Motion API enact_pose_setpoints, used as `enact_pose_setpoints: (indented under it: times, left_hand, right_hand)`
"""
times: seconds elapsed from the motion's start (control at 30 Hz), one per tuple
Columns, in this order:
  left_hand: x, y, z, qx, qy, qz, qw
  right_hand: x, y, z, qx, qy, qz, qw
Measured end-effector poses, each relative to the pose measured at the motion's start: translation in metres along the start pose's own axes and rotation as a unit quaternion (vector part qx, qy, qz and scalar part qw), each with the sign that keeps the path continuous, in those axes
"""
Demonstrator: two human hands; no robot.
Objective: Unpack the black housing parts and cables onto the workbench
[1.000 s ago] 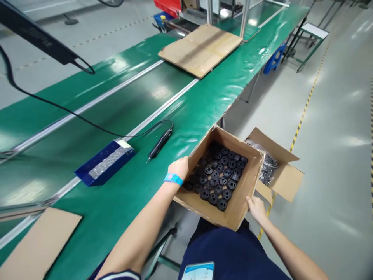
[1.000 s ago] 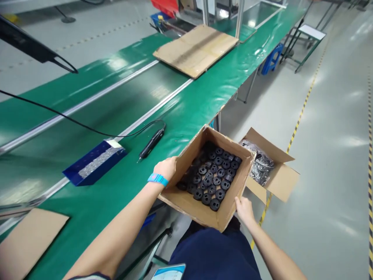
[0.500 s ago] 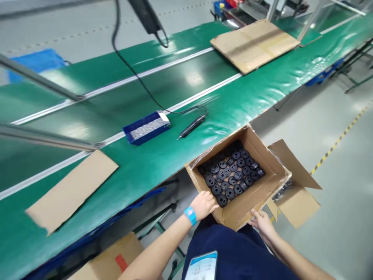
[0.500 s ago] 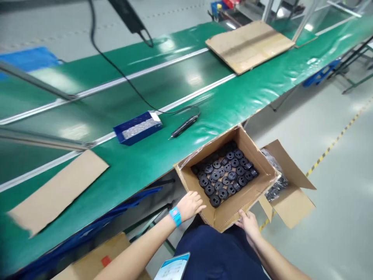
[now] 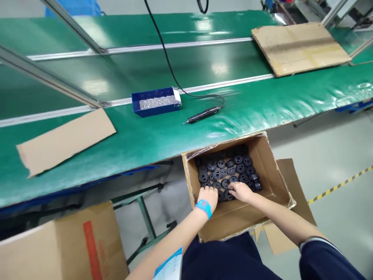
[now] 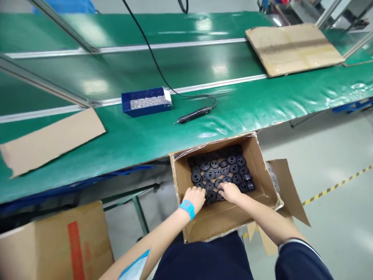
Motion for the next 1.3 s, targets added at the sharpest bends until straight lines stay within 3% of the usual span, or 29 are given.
enact_pose_setpoints:
  times: [0.1,0.17,0.4,0.6,0.7,0.8,0.97,1.1,1.2,1.3]
  left_hand:
    - [0.043,-0.028,0.014,-0.083,0.073,-0.004,0.994]
    - [0.069,-0.046,0.007,-0.130,0.137,0.006,0.982]
    - [0.119,-0.098,-0.064,-0.179,0.377,0.114,0.902]
    - [0.121,-0.135,-0.093,-0.162,0.437,0.198,0.862]
    - [0.115,-0.150,-0.097,-0.160,0.420,0.212,0.868]
    - [0.114,-0.158,-0.100,-0.169,0.395,0.208,0.878]
    - [0.119,-0.159,-0.111,-0.208,0.393,0.187,0.876]
    - [0.123,-0.145,-0.110,-0.258,0.385,0.187,0.866]
    - [0.131,-0.120,-0.101,-0.289,0.427,0.217,0.829]
    - [0.140,-0.075,-0.080,-0.313,0.464,0.274,0.782]
  right_hand:
    - [0.070,-0.014,0.006,-0.055,0.001,0.005,0.998]
    - [0.102,-0.022,0.011,-0.081,-0.007,0.022,0.996]
    - [0.158,-0.040,0.040,-0.098,-0.019,0.083,0.991]
    - [0.185,-0.066,0.023,-0.097,0.069,0.063,0.991]
    - [0.196,-0.080,0.001,-0.115,0.114,0.044,0.986]
    - [0.205,-0.092,-0.011,-0.134,0.089,0.036,0.986]
    - [0.204,-0.105,-0.006,-0.138,0.017,0.010,0.990]
    - [0.200,-0.098,-0.001,-0.102,0.005,0.012,0.995]
    - [0.196,-0.079,-0.003,-0.086,0.011,0.032,0.996]
    - [0.178,-0.041,-0.001,-0.023,0.015,0.081,0.996]
Point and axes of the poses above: each hand's wrist, its own x-axis towards the middle knuckle, its own y-axis out of the back of the hand, z = x × y, the point moved 4 cm from there along x, towards the middle knuckle, and after that the axes turned 11 degrees about -y, right-handed, at the moved point
